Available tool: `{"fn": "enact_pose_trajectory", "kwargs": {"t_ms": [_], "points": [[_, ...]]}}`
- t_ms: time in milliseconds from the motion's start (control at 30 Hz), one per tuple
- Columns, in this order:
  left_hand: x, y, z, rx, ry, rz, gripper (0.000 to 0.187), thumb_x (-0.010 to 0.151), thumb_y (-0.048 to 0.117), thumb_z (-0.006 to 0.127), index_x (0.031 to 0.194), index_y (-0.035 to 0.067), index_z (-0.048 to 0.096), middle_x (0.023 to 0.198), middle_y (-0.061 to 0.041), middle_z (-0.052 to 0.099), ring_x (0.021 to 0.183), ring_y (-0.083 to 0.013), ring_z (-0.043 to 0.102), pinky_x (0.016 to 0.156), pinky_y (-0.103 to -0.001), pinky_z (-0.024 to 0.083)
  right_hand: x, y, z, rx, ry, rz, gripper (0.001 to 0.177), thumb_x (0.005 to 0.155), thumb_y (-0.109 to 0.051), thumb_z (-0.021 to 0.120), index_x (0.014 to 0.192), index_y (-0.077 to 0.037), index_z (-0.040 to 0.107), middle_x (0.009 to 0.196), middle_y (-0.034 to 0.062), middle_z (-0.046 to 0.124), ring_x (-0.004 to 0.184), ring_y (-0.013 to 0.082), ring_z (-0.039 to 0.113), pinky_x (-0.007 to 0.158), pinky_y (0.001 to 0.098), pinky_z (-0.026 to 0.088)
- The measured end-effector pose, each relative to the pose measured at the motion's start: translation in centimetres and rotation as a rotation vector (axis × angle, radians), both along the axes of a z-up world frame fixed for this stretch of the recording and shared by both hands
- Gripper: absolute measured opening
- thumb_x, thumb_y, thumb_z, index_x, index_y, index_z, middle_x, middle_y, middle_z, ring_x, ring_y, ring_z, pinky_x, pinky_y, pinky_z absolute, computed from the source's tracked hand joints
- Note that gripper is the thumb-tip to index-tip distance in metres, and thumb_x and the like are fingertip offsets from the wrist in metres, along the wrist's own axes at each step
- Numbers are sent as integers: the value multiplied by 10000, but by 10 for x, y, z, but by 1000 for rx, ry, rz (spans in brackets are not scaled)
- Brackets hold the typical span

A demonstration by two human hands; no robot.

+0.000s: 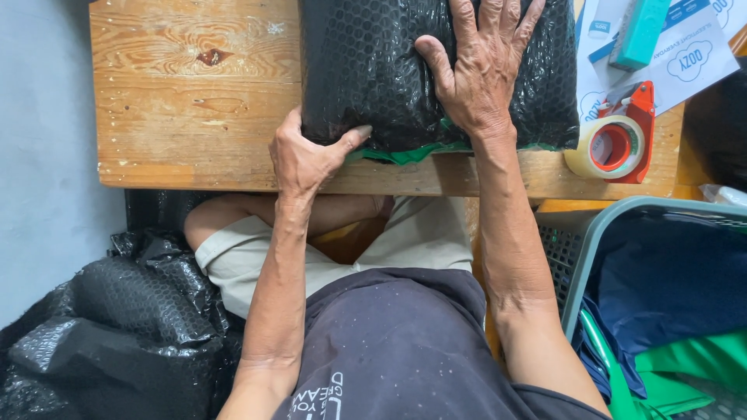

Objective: The person seals a black bubble mailer on a wooden table by applying clear tape to the edges and pressing it down. They use a red tape dispenser to cut tape and smooth the edges with their fingers. The sealed package is then lifted and placed into a nearby basket.

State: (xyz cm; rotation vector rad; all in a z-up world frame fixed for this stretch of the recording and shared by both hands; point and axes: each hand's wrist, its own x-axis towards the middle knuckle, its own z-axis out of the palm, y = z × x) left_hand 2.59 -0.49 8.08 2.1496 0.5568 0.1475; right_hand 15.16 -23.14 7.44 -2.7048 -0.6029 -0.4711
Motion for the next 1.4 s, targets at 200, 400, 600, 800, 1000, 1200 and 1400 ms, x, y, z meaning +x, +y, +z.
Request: {"fn": "enact_pose_trajectory", "kwargs": {"t_ms": [200,400,600,800,1000,1200,1400], "points": [[-2,6,-10,-27,15,0,595,620,623,877,788,101,644,711,7,644,665,-171,576,602,-347,482,-2,3,5,26,-25,22,681,1124,-621,492,1601,-136,469,1627,211,288,1510,471,202,1196,663,-29],[-5,13,-13,-177,-16,-60,492,684,528,864,897,100,745,817,-1,772,742,-97,650,661,-297,538,-5,3,6,45,-38,45,671,1120,-603,497,1571,-106,501,1600,232,324,1484,479,215,1179,676,-22],[-2,30,-31,-304,0,-116,428,737,503,864,884,114,763,793,78,692,735,-18,517,600,-233,447,-3,3,6,36,-16,38,656,1124,-588,542,1585,-124,481,1614,224,303,1495,484,200,1181,685,-31],[-3,36,-48,-591,-127,-80,276,823,318,866,828,93,708,843,96,620,827,-23,489,706,-211,470,-5,3,3,26,-5,33,680,1119,-619,503,1595,-135,480,1622,218,293,1501,484,190,1187,670,-42],[-14,29,-31,-619,-250,-255,688,844,316,812,1361,-63,562,1279,-141,682,1152,-146,645,1045,-262,536,-2,-1,1,33,11,8,669,1128,-613,521,1614,-159,454,1649,183,245,1533,441,134,1215,659,-60],[-18,46,-43,-592,-258,-412,411,953,120,734,1303,-43,595,1236,-113,684,1111,-139,633,1022,-262,528,-2,0,2,46,-3,17,658,1118,-597,526,1590,-141,476,1627,211,288,1512,469,197,1201,668,-33],[-26,49,-29,-579,-239,-542,520,1010,127,632,1457,-62,444,1418,-167,581,1320,-201,542,1157,-292,412,1,-4,-13,-16,31,-31,712,1119,-678,483,1656,-221,384,1687,148,191,1569,425,92,1253,642,-74]]}}
